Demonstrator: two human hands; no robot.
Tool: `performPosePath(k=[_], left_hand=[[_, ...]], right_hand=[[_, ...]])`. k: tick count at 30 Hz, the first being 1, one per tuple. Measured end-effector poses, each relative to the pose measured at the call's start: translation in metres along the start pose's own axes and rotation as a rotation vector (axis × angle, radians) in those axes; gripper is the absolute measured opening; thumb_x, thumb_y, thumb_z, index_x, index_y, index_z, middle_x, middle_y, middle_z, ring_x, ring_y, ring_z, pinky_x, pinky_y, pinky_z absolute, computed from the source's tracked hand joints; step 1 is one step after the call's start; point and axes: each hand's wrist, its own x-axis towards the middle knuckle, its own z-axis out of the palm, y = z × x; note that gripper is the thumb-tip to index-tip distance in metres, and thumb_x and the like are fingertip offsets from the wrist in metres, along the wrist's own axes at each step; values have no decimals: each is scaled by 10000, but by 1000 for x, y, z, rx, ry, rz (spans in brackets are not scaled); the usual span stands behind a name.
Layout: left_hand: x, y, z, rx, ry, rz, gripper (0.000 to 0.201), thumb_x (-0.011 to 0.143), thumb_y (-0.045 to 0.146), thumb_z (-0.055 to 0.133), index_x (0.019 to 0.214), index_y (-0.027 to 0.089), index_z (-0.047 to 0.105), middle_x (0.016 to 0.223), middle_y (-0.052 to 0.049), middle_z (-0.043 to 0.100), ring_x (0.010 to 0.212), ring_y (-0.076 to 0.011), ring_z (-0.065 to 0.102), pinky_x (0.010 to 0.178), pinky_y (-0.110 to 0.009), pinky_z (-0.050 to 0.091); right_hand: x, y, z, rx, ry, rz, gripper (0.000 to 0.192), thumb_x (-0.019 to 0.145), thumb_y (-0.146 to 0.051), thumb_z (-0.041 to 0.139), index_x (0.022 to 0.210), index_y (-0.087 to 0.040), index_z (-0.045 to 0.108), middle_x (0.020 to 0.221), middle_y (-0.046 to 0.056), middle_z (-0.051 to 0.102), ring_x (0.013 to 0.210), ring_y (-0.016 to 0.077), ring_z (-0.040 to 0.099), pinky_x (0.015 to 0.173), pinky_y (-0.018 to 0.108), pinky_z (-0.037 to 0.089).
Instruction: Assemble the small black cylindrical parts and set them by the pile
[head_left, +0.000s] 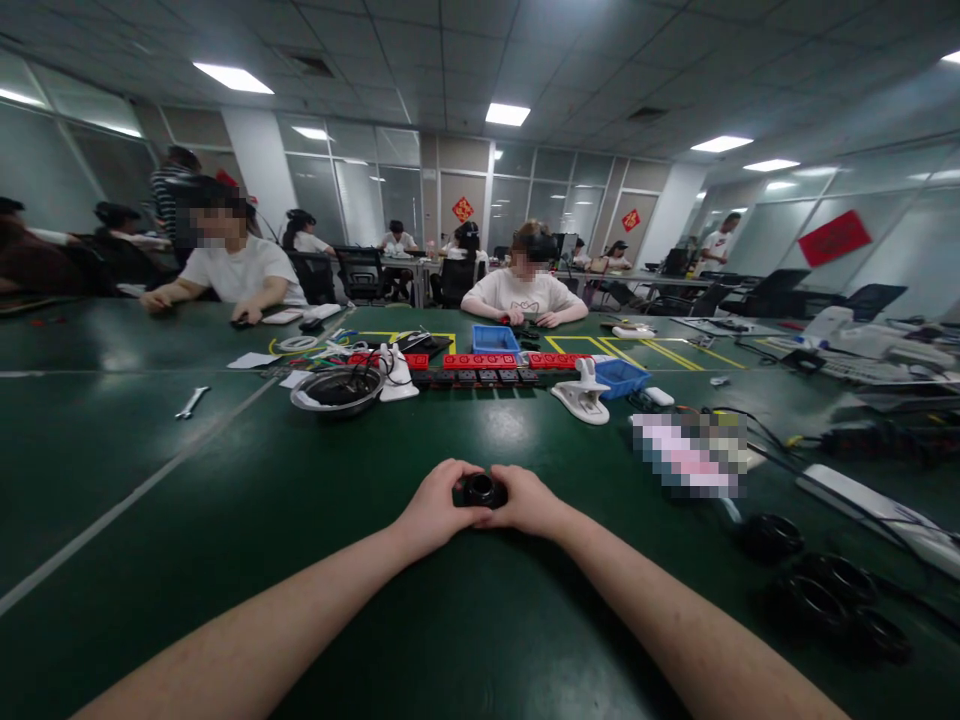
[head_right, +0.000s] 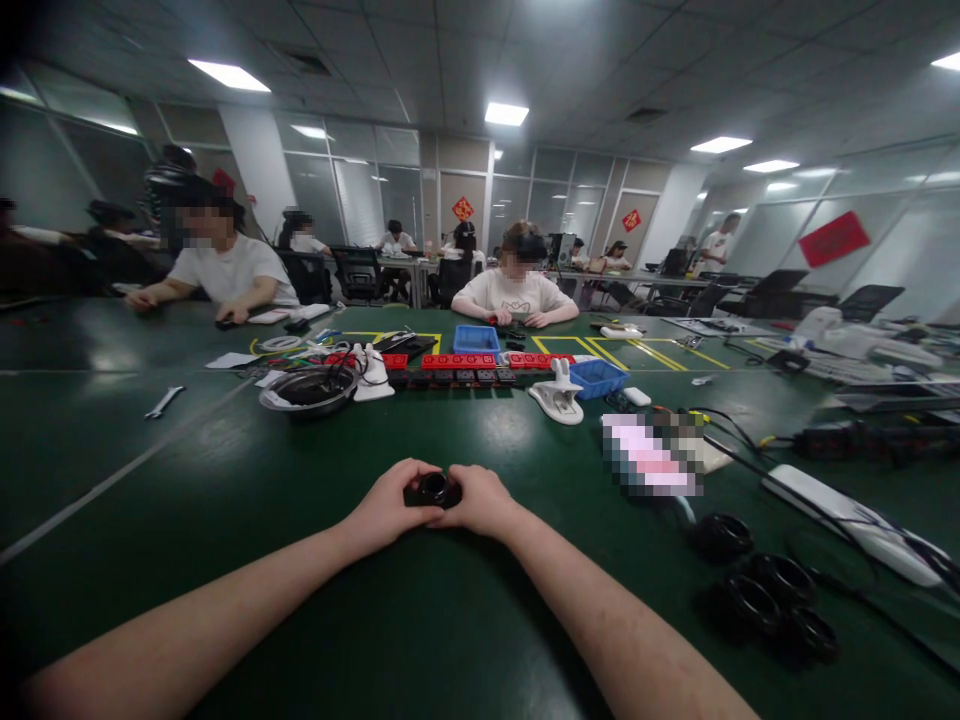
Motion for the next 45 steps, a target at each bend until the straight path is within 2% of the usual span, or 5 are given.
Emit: performPosePath(k=[5,9,25,40,45], left_hand=[[0,-9,6,34,175,-118,368,551,244,685,883,173,545,866,-32,524,792,-186,507,695,-303,423],[-1,-12,5,16,209,-96,341,570,236,671,880,178,540,855,-26,526,815,-186,506,716,-307,411],[5,-17,-14,-57,-90,59,584,602,355,666,1123,233,433,1113,-62,435,1056,-223,392,913,-368,334],[5,-14,-18,-33,-133,48,398,658,278,631,1038,232,522,898,-12,511,837,-162,486,737,-274,403],[3,-8,-16,28,-82,29,414,642,285,637,1036,236,517,841,1,496,749,-152,476,638,-253,400]], right_hand=[[8,-24,14,-341,153,80,350,671,-488,497,735,-150,559,774,95,593,755,236,515,670,341,326],[14,-22,17,-190,257,-15,453,612,-468,572,938,-158,519,920,90,555,856,241,471,736,356,314],[23,8,-2,294,-58,-236,369,580,-310,670,898,-156,566,877,43,554,827,198,480,743,313,377],[20,16,-12,424,-213,-295,249,674,-212,600,914,-153,570,852,9,555,837,160,490,764,273,362],[21,14,-2,413,-112,-165,294,587,-290,667,807,-147,533,732,-21,528,680,127,487,602,224,368]])
